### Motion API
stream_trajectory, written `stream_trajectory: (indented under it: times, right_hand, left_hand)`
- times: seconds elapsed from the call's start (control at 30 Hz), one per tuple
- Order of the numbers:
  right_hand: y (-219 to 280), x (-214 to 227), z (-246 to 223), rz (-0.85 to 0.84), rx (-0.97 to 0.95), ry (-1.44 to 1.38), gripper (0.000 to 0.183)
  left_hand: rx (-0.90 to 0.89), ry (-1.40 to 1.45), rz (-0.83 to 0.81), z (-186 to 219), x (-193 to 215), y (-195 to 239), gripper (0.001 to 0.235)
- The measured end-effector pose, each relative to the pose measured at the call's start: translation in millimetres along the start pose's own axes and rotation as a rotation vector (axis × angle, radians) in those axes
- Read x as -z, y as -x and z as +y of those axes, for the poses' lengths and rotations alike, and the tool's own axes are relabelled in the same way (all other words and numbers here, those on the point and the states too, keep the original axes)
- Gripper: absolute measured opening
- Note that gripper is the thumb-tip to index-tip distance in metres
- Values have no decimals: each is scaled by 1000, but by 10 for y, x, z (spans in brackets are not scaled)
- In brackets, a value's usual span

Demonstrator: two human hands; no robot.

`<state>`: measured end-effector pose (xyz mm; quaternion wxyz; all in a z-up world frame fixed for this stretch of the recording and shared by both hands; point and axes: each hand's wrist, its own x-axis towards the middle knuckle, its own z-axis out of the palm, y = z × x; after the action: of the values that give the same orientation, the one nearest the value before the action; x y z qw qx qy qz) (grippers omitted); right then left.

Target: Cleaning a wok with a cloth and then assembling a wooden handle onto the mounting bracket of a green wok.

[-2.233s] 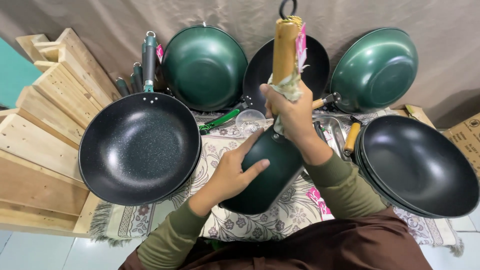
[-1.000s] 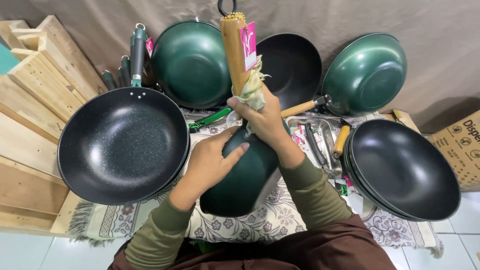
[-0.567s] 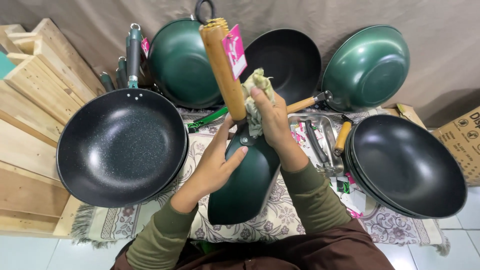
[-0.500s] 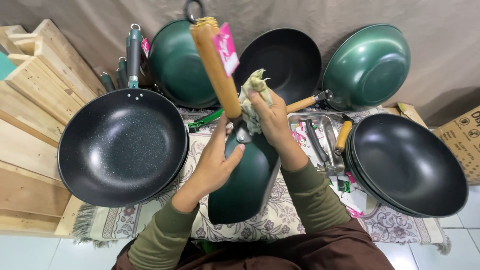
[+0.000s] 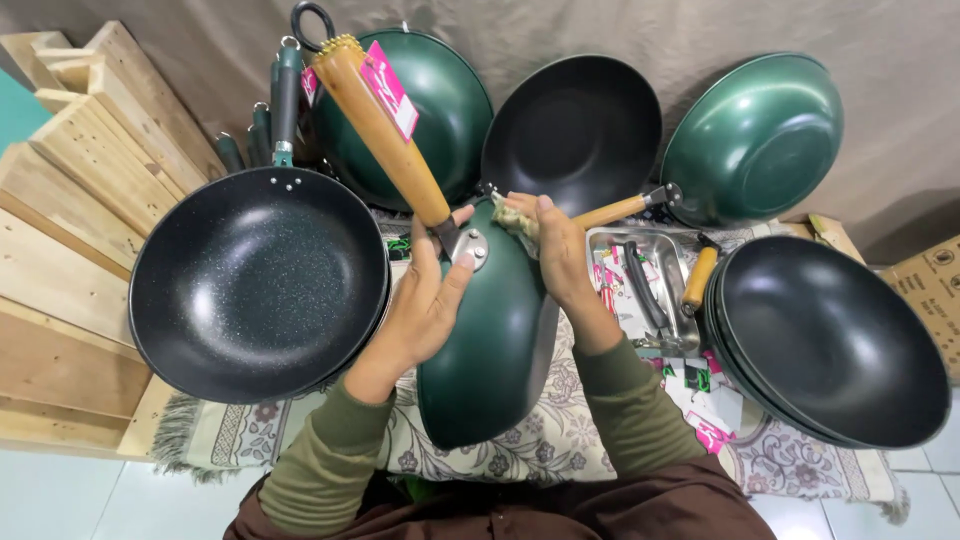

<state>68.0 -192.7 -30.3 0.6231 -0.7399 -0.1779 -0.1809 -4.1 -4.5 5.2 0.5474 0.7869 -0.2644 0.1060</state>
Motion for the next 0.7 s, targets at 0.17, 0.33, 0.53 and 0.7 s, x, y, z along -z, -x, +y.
stream_trajectory:
  times: [0.17,0.33,0.53,0.7]
  right_hand:
    - [186,-49,-237,-46,313,117,29]
    - [353,-175,-392,-6,567,232,21]
    - [41,75,276,80,308,96,16]
    - [-62,470,2502,272,-528,-268,19]
  left_hand:
    - [-8,-43,14,50,-86,-3,81]
    - [-15,-27,32,-36,-68,9,88]
    - [-74,0,-45,-151,59,-19,97]
    - [-78,20,-67,-46,94,11,103]
